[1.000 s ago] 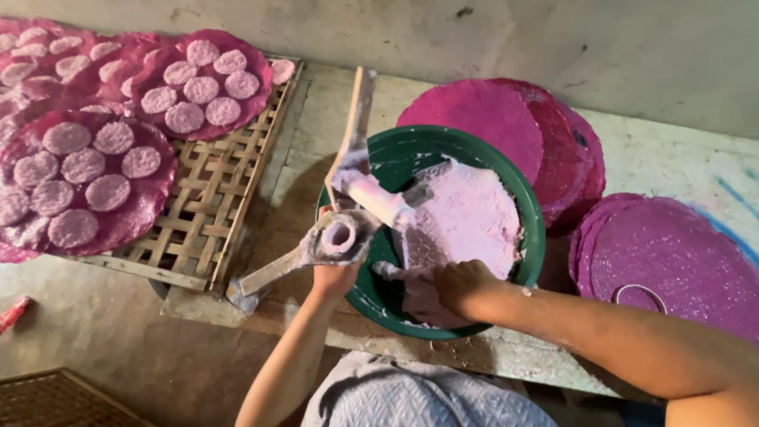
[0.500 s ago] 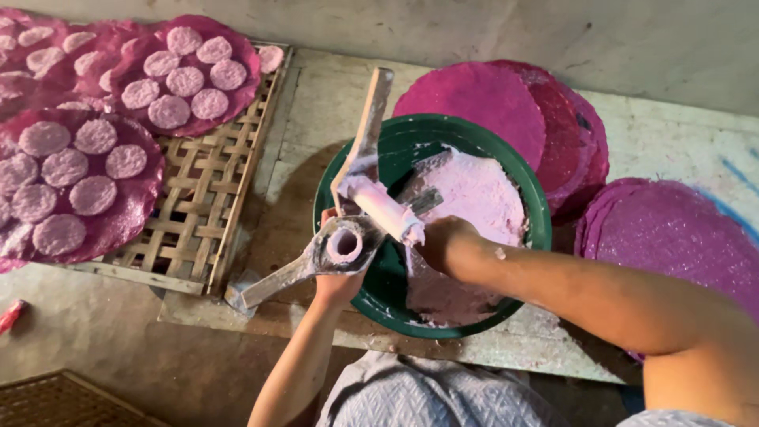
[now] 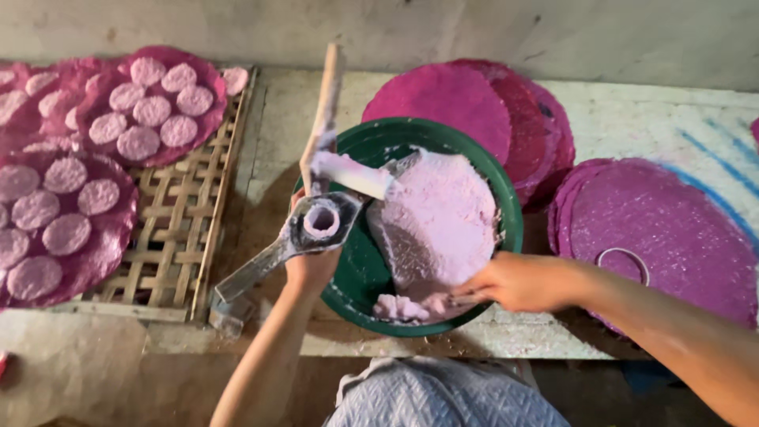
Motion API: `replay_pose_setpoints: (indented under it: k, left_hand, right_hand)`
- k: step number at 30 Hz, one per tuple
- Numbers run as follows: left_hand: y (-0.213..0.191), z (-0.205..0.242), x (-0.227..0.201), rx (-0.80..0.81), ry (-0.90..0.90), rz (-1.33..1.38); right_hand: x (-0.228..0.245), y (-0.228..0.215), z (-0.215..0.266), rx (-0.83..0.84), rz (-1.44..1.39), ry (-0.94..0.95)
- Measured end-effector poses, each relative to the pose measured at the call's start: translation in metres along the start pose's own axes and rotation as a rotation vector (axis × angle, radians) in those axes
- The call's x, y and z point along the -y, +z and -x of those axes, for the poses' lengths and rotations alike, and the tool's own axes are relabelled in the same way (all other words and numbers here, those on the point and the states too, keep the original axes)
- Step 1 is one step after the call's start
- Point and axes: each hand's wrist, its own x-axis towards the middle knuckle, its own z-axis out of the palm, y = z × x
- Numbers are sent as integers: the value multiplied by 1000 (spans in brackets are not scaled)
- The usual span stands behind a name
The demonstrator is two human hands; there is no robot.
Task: The person uses a wooden press tool to form small dough rounds onto circular purple mats, repeatedly scooping pink dough from a green bowl to refill the press.
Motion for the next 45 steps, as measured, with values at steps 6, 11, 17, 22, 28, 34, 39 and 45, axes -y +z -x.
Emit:
replay_pose_setpoints:
  k: [6, 11, 17, 22, 28, 34, 39, 45]
  left_hand:
    - [5, -36, -44, 236, 146, -309]
    - [44, -44, -70, 536, 285, -243]
    - [114, -24, -49, 696, 332, -136]
    - [115, -29, -31, 800, 32, -348]
    - [152, -24, -37, 308, -61, 562]
    - [157, -36, -6, 349, -440, 544]
    - [148, -51, -5, 261, -114, 527]
    - [165, -23, -34, 270, 44, 337]
  right_hand:
    - [56, -46, 94, -275, -196, 547]
    - [104, -69, 97, -328, 265, 670]
    - [94, -15, 43, -323, 1163, 301]
    - [71, -3, 116, -439, 881, 468]
    - [47, -4, 79, -1169, 394, -71]
    - [1, 50, 58, -1201, 148, 82]
    - [-34, 35, 86, -973, -985, -118]
    - [-73, 31, 14, -917, -1284, -35]
